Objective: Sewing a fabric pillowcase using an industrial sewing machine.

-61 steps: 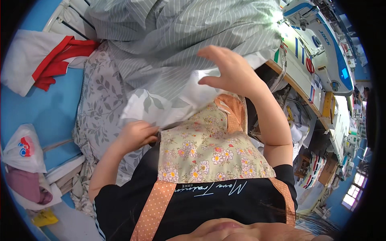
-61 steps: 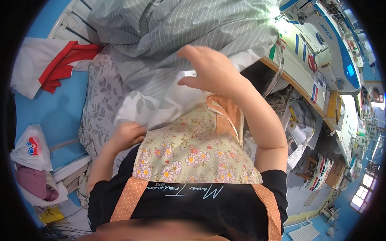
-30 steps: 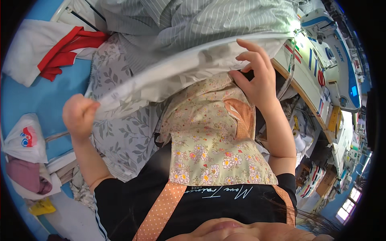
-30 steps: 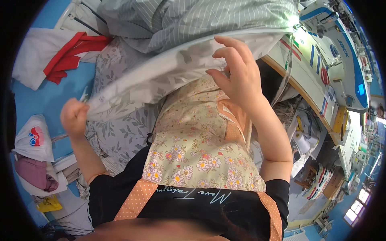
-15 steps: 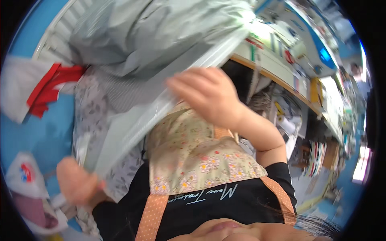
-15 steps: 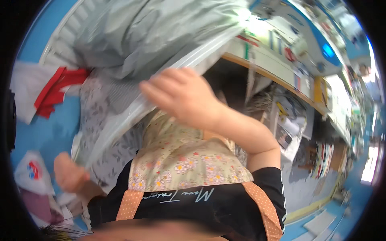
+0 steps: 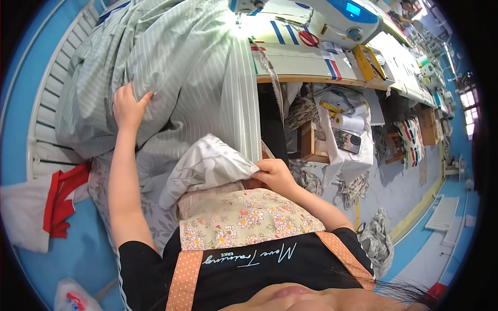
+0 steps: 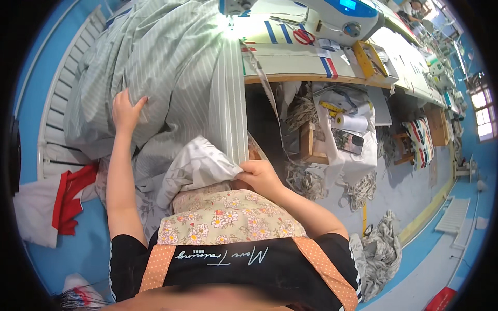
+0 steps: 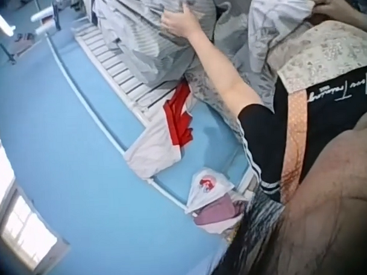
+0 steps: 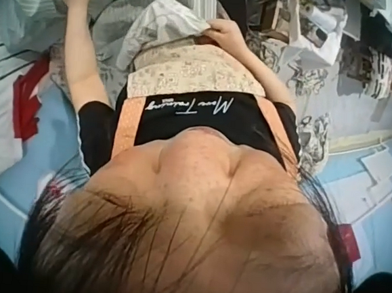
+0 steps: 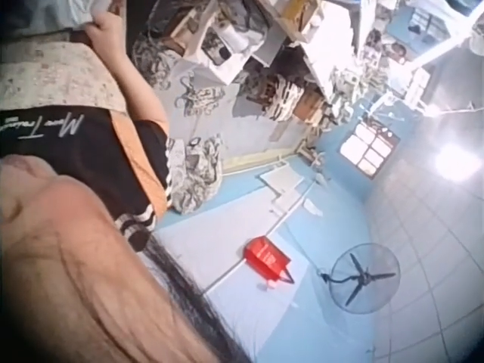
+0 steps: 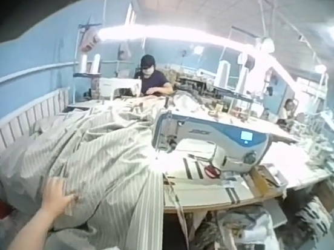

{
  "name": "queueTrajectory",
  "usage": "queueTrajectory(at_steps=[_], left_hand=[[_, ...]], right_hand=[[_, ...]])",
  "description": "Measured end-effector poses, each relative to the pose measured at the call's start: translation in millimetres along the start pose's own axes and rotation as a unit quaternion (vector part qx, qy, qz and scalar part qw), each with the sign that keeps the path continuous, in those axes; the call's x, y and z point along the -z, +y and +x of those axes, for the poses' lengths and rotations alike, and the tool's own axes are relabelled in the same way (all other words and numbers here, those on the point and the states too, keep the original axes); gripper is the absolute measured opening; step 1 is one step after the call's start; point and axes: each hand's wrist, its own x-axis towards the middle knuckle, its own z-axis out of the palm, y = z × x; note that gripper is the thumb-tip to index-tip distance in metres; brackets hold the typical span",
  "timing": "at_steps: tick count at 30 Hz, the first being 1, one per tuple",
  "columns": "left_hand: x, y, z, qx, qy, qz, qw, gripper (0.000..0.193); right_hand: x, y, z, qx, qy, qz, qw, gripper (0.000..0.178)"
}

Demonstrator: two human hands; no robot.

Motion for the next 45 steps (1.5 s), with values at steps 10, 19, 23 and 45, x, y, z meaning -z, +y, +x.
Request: queueTrajectory(at_steps=[10,19,23,45], left_hand=[[72.4,-98.9,130.6,-0.040,0.014,0.078,0.996,0.017],[-13.0,-155.8,202.3,0.011,-0.084,0.160,0.983,0.027],[-32.2,-155.6,180.6,0.071,-0.179,0.113,0.975,0.018],[-36.0,202.7,233.2,-0.241,-0.544,-0.054,0.802,0.053]], right_hand=[[15.3,29.3,19.9,-0.139,-0.141,-0.039,0.979,0.016],[-22.0,70.1,66.0,-0.117,-0.136,-0.069,0.981,0.018],[-31.2,85.9,87.6,-0.077,-0.087,-0.205,0.972,0.019],[-31.5,91.7,91.9,-0.039,-0.134,-0.125,0.982,0.022]])
